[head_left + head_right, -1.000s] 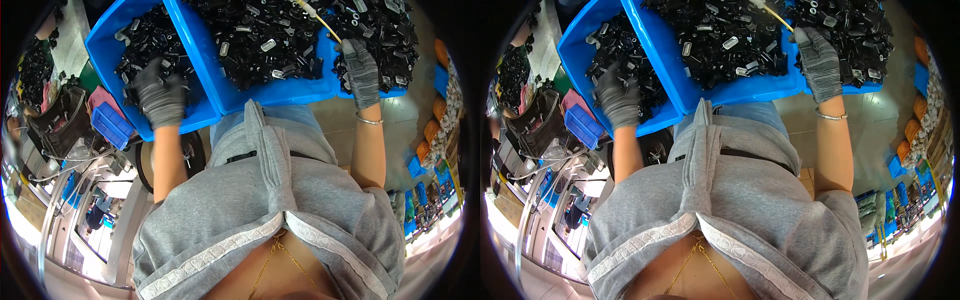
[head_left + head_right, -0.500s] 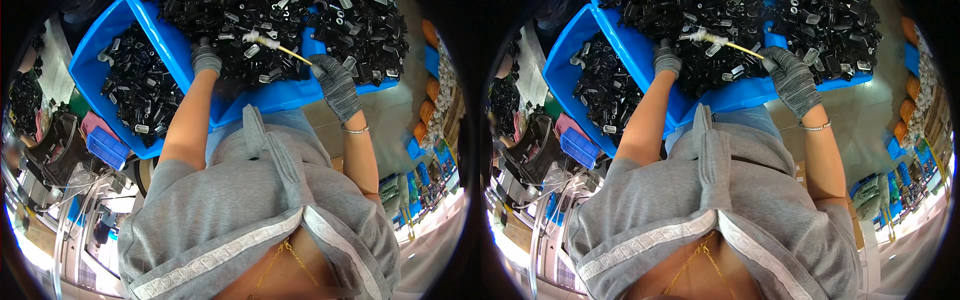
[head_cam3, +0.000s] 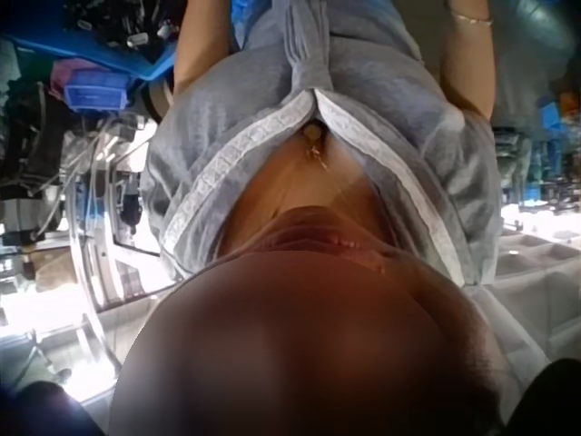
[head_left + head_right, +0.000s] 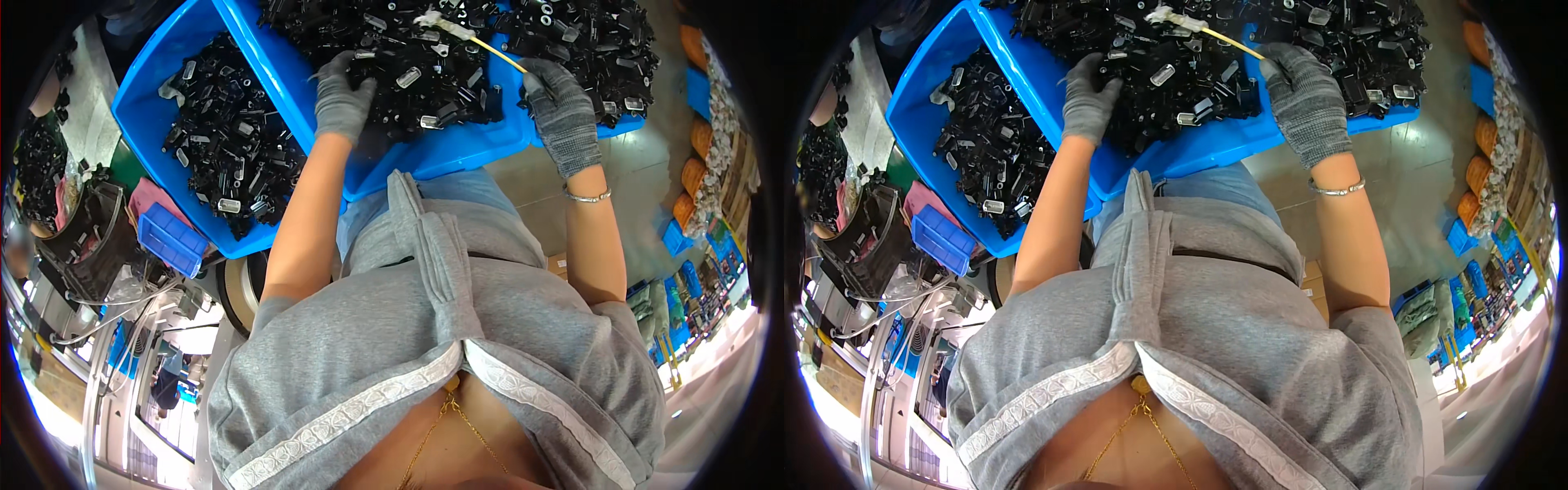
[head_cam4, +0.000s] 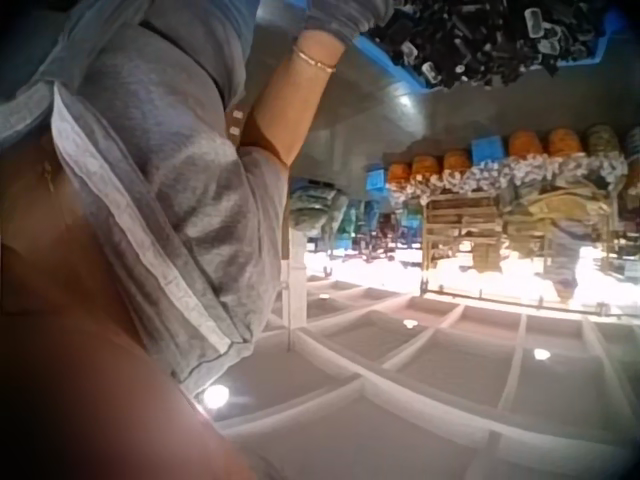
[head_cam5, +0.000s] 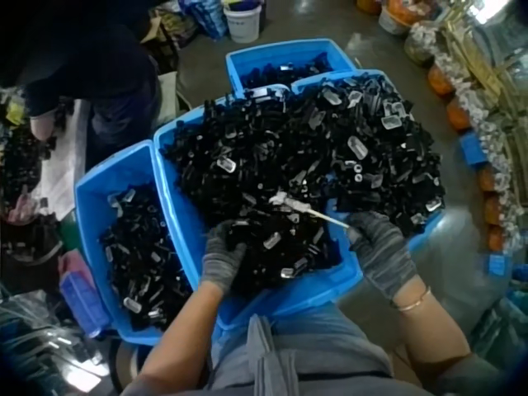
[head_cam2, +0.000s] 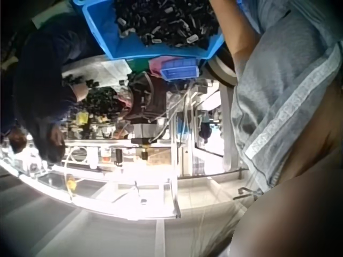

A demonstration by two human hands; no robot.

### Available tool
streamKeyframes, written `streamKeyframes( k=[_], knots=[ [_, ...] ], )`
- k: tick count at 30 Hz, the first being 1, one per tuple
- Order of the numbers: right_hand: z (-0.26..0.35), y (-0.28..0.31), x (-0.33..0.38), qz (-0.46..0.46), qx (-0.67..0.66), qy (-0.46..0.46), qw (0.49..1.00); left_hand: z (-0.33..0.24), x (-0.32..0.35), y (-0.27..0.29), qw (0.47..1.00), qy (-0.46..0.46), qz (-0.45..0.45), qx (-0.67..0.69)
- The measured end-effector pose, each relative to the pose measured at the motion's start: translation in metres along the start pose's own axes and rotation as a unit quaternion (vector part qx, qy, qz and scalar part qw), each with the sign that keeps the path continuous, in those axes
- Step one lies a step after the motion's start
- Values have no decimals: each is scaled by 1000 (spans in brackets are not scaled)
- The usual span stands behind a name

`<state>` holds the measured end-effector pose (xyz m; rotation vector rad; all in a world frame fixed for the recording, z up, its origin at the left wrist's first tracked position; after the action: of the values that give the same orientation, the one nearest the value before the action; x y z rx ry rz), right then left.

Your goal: Applying a liquid to small black plastic components using a hand-held brush.

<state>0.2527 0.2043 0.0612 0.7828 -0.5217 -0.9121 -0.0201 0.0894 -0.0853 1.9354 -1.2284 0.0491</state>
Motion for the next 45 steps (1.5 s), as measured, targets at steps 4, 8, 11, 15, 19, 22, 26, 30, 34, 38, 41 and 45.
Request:
streamKeyframes(
  k=[4,8,11,15,19,22,26,30,34,38,41,45],
  knots=[
    [-16,-1,19,-24,-31,-37,999,-17,-27,-52,992,47,59,-104],
    [-22,-3,35,-17,-93,-105,990,-19,-45,-75,970,99,67,-211],
    [-34,-10,42,-31,-129,-98,986,-20,-43,-72,964,113,68,-232],
    [-21,-9,33,19,-59,-86,994,-5,-40,-52,921,-2,31,-387],
    [-9,-21,28,61,-51,-74,994,2,-50,-32,899,-98,-30,-426],
    [-6,-24,28,50,-41,-34,997,13,-64,-29,914,-176,17,-364],
    [11,-21,26,78,-3,-20,997,25,-54,-8,965,29,226,130],
    [44,-12,26,49,-45,54,996,-8,-9,30,933,2,279,227],
    [71,-12,25,103,-29,122,987,-13,12,42,953,-67,248,161],
    [95,-18,30,128,34,211,969,-15,37,44,960,-50,265,72],
    [112,-31,33,183,66,247,949,-24,60,44,938,-5,346,13],
    [124,-41,33,186,103,288,934,-29,94,51,961,-64,242,-119]
  ],
)
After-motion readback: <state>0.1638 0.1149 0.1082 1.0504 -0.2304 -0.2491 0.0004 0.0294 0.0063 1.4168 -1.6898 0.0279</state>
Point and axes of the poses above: each hand's wrist, its own x-axis away from the middle knuckle, its own y-axis out of the back of the hand, z = x × y, the point moved 5 cm from there along -x, towards the middle knuckle, and after that the axes turned 14 degrees about y, right-handed, at the moved point
